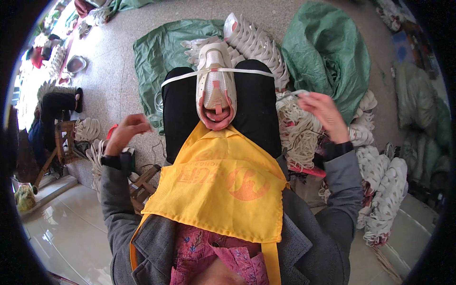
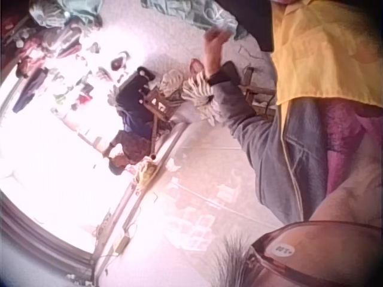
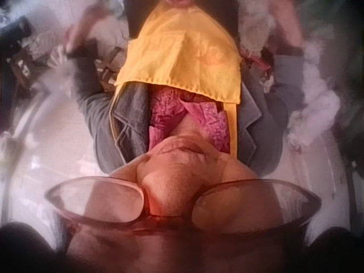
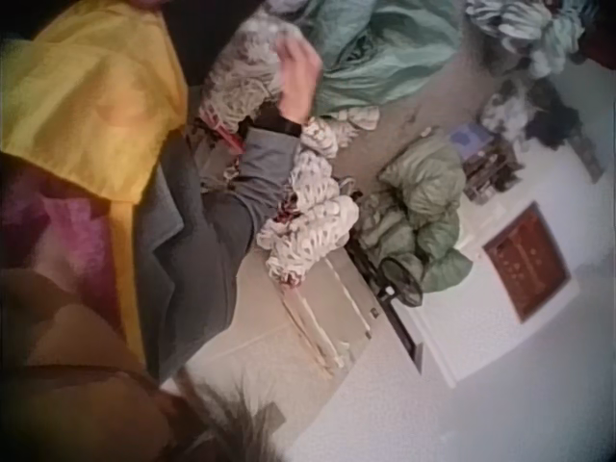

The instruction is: Lacing a white and pink shoe.

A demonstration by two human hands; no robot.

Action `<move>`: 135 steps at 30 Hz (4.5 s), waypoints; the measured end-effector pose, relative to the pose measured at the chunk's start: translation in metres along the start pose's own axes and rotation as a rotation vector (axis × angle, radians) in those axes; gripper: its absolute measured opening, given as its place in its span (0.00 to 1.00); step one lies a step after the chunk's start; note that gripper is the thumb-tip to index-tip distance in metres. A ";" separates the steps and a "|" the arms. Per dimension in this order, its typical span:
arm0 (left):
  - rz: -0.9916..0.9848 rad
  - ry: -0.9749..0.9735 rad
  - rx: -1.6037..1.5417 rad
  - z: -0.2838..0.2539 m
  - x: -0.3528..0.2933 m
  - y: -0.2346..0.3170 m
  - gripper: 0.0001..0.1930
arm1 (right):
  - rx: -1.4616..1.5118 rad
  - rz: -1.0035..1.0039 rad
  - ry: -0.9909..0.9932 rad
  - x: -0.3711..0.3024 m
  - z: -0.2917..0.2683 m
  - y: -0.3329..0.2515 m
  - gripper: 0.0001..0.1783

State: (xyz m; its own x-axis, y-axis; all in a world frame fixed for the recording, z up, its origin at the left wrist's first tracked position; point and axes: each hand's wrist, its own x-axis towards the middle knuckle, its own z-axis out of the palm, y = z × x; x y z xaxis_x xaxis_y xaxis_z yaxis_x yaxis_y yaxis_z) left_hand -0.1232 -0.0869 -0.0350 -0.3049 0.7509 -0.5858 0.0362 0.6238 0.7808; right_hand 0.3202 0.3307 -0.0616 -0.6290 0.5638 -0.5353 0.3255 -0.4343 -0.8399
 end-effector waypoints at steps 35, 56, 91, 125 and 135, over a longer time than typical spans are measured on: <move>0.506 0.138 -0.281 0.106 0.141 0.084 0.03 | -0.138 -0.561 -0.069 0.102 0.194 -0.020 0.06; 0.490 0.206 -0.437 0.111 0.146 0.084 0.05 | -0.630 -0.820 0.095 0.096 0.209 -0.025 0.04; 0.686 0.663 0.260 0.134 0.139 0.104 0.09 | -0.823 -1.006 0.180 0.092 0.203 -0.019 0.11; 0.692 0.720 0.507 0.157 0.141 0.107 0.20 | -0.769 -0.778 0.039 0.077 0.201 -0.027 0.08; 0.710 0.640 0.473 0.147 0.140 0.106 0.18 | -1.229 -1.129 0.011 0.073 0.208 -0.034 0.05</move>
State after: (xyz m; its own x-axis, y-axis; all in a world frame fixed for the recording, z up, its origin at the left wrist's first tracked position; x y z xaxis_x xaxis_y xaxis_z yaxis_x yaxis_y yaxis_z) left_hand -0.0224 0.1164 -0.0658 -0.5072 0.8075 0.3012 0.7260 0.2119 0.6542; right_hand 0.1164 0.2409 -0.0540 -0.9153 0.1953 0.3522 0.0687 0.9374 -0.3414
